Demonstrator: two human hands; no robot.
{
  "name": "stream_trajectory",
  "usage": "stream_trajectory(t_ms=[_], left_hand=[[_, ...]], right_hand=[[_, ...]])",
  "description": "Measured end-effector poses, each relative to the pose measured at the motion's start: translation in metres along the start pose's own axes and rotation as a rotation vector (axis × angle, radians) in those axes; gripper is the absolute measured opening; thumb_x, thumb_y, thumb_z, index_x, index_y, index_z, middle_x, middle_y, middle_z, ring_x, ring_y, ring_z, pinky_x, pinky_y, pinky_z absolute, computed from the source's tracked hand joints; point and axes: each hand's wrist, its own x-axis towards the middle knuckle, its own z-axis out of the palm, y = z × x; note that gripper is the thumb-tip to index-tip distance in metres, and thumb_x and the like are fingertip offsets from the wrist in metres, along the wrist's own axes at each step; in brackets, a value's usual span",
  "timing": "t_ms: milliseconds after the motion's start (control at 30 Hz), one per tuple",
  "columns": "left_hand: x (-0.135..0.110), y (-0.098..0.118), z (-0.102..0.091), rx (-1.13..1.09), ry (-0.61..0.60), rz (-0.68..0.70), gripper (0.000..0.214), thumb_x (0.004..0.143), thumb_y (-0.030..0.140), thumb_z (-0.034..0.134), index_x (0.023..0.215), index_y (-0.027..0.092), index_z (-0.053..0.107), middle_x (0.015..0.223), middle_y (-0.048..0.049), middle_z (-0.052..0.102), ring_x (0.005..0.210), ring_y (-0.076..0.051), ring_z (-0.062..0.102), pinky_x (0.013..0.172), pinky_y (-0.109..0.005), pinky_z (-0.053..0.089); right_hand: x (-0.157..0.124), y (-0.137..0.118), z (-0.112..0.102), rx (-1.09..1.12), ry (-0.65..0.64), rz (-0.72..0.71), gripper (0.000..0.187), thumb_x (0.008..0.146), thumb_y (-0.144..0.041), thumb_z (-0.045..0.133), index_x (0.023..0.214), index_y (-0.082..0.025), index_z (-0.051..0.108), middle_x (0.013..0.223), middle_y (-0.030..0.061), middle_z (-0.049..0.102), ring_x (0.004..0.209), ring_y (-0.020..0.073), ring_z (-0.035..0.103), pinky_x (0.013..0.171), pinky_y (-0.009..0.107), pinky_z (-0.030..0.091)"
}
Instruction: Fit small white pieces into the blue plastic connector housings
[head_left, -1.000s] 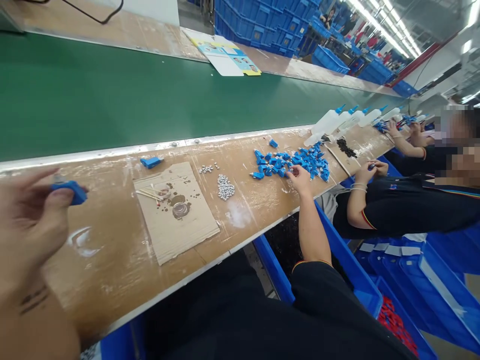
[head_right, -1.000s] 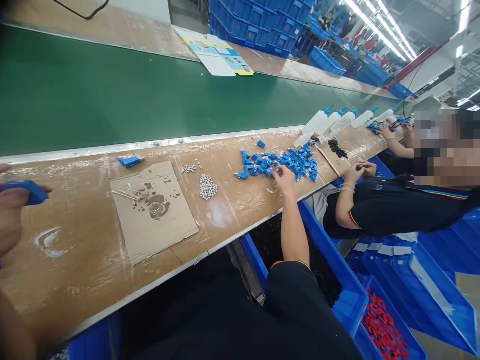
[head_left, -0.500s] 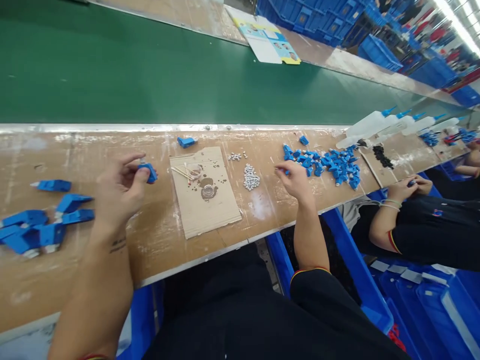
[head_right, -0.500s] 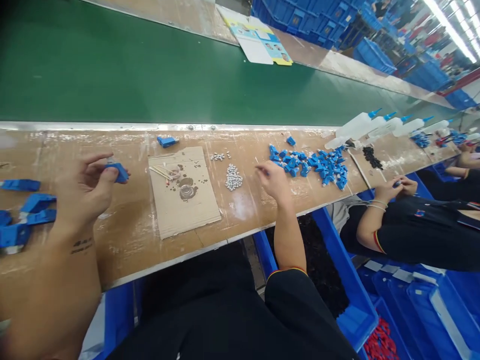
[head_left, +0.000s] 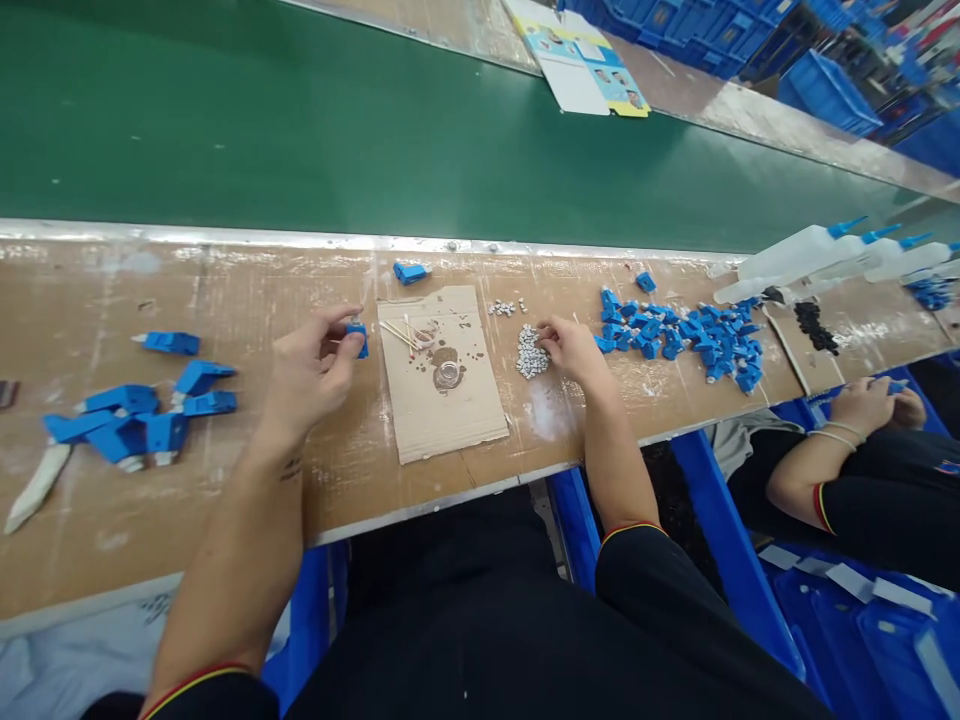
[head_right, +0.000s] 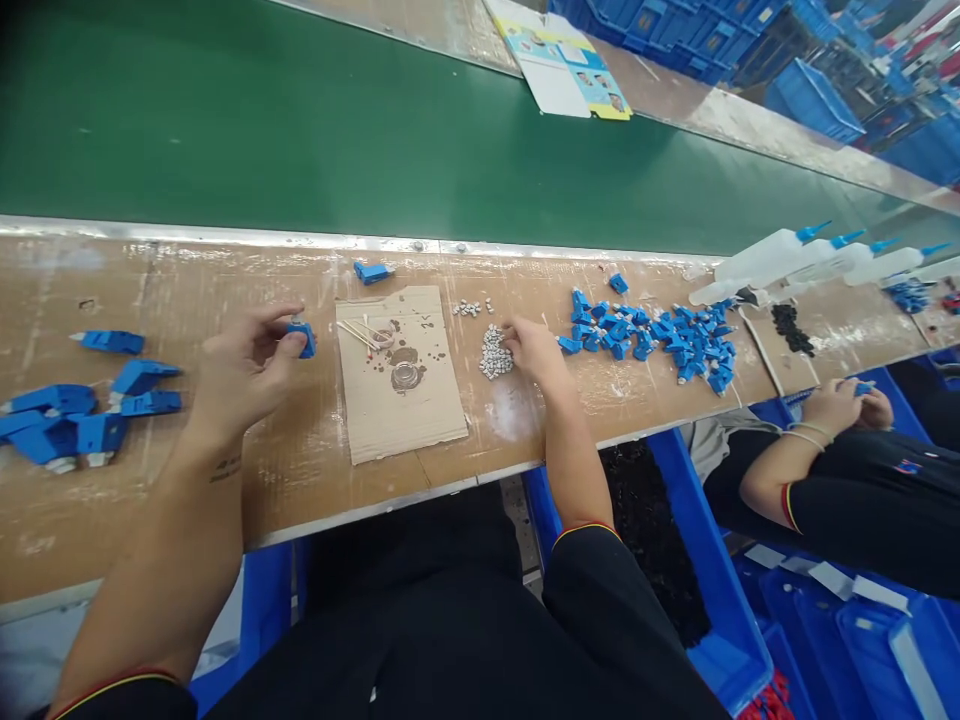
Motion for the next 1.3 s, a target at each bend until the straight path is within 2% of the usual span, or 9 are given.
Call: stream_trajectory(t_ms=[100,200,300,400,500,700,967,1067,1300], left_hand=[[-0.002,0.008,0.008,-0.184,-0.027,-0.056,0.031,0.086,0.033,0.074,0.116,0.024,0.072,0.079,0.0007,0.072,0.067,-0.016,0.070,0.064,-0.030,0.058],[-0.007,0.025,0.020,-0.563,-0.087,-0.190,0.025,0.085,0.036,0.069,0.108,0.027,0.063,0.073,0.0016,0.064,0.057,-0.017,0.064,0.048,-0.029,0.050],[-0.013,0.044,0.033,-0.824,-0.168,-0.330,0.028,0.077,0.033,0.072,0.097,0.027,0.054,0.076,0.0024,0.062,0.050,-0.012,0.053,0.040,-0.022,0.035],[-0.021,0.056,0.044,-0.886,-0.234,-0.340,0.038,0.075,0.037,0.081,0.097,0.026,0.052,0.072,0.0047,0.060,0.049,-0.009,0.047,0.042,-0.019,0.031],[-0.028,0.059,0.051,-0.852,-0.260,-0.299,0.045,0.076,0.046,0.089,0.101,0.024,0.060,0.064,0.0067,0.056,0.048,-0.008,0.045,0.045,-0.020,0.034],[-0.032,0.057,0.058,-0.787,-0.277,-0.403,0.056,0.069,0.066,0.094,0.079,0.017,0.069,0.054,0.0038,0.051,0.045,-0.008,0.042,0.043,-0.021,0.033],[-0.031,0.063,0.056,-0.785,-0.282,-0.395,0.055,0.069,0.065,0.093,0.072,0.018,0.064,0.052,0.0038,0.049,0.045,-0.008,0.039,0.043,-0.022,0.032],[-0.033,0.063,0.055,-0.698,-0.285,-0.329,0.052,0.076,0.064,0.089,0.073,0.019,0.063,0.054,0.0031,0.051,0.046,-0.009,0.041,0.044,-0.023,0.033],[-0.037,0.064,0.049,-0.368,-0.220,0.008,0.041,0.098,0.055,0.067,0.076,0.020,0.067,0.065,-0.0022,0.065,0.056,-0.013,0.054,0.059,-0.028,0.046]], right_hand=[[-0.005,-0.016,-0.009,0.177,0.108,-0.088,0.032,0.089,-0.014,0.065,0.120,-0.019,0.069,0.089,0.0024,0.077,0.083,0.0183,0.073,0.081,0.034,0.060],[-0.008,-0.058,-0.008,0.509,0.215,-0.370,0.034,0.093,-0.023,0.069,0.126,-0.024,0.065,0.095,-0.0009,0.074,0.085,0.0139,0.073,0.074,0.029,0.061],[-0.012,-0.108,0.009,0.690,0.220,-0.626,0.028,0.096,-0.026,0.071,0.124,-0.029,0.067,0.098,-0.0018,0.074,0.086,0.0123,0.073,0.074,0.027,0.063],[-0.016,-0.138,0.033,0.789,0.240,-0.695,0.023,0.098,-0.029,0.074,0.120,-0.028,0.068,0.096,-0.0014,0.076,0.084,0.0125,0.074,0.071,0.027,0.064],[-0.020,-0.143,0.050,0.800,0.275,-0.709,0.028,0.097,-0.032,0.077,0.124,-0.028,0.068,0.096,-0.0013,0.079,0.083,0.0129,0.078,0.072,0.026,0.066],[-0.024,-0.139,0.053,0.680,0.326,-0.796,0.028,0.098,-0.026,0.076,0.125,-0.031,0.069,0.099,-0.0005,0.083,0.082,0.0150,0.079,0.069,0.029,0.067],[-0.022,-0.140,0.049,0.572,0.281,-0.879,0.015,0.098,-0.025,0.076,0.111,-0.032,0.077,0.099,-0.0006,0.083,0.089,0.0168,0.079,0.079,0.034,0.067],[-0.024,-0.141,0.047,0.526,0.292,-0.863,0.013,0.099,-0.021,0.073,0.107,-0.030,0.078,0.098,0.0005,0.082,0.087,0.0163,0.078,0.077,0.033,0.066],[-0.029,-0.146,0.048,0.607,0.299,-0.819,0.009,0.099,-0.020,0.073,0.103,-0.027,0.076,0.090,0.0002,0.078,0.081,0.0149,0.074,0.070,0.030,0.063]])
